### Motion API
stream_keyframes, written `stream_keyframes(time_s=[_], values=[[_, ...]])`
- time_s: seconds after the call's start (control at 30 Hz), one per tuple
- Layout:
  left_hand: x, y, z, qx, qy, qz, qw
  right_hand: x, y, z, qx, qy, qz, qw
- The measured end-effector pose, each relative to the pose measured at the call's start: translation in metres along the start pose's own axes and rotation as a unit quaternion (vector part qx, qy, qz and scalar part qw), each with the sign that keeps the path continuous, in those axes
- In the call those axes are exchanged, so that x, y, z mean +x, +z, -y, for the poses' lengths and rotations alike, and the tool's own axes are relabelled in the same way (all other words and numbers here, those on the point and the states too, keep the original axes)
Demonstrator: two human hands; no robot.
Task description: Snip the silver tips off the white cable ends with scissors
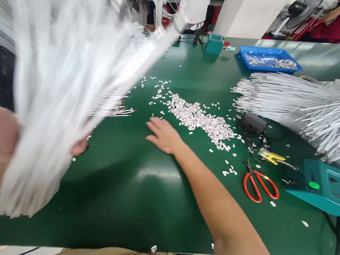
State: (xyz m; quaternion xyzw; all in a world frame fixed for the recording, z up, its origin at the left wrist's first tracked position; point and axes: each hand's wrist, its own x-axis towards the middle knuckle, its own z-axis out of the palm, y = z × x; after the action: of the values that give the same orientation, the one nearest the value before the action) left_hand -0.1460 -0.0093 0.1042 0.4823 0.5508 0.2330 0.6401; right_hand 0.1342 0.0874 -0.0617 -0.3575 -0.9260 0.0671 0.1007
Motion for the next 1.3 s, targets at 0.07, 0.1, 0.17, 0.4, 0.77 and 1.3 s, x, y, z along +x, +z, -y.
stream_keyframes(time_s=[0.07,0.1,0.17,0.4,0.77,1.3], values=[[0.017,0.03,0.007,-0.038,0.011,0.096,0.995,-0.012,-0.017,-0.05,-0.028,0.11,-0.007,0.993],[0.028,0.042,0.012,-0.041,0.018,0.129,0.991,-0.022,-0.025,-0.066,-0.037,0.148,0.0,0.988],[0.051,0.055,0.023,0.009,0.05,0.17,0.984,-0.054,-0.037,-0.079,-0.056,0.206,-0.002,0.977],[0.058,0.034,0.046,0.222,0.104,0.047,0.969,-0.196,-0.056,-0.032,-0.07,0.332,-0.067,0.938],[0.004,0.155,0.136,0.435,0.543,0.28,0.661,-0.139,-0.099,-0.021,0.078,0.497,-0.178,0.846],[0.095,0.215,0.105,0.565,0.537,-0.037,0.626,-0.284,-0.024,0.106,-0.089,0.273,-0.009,0.958]])
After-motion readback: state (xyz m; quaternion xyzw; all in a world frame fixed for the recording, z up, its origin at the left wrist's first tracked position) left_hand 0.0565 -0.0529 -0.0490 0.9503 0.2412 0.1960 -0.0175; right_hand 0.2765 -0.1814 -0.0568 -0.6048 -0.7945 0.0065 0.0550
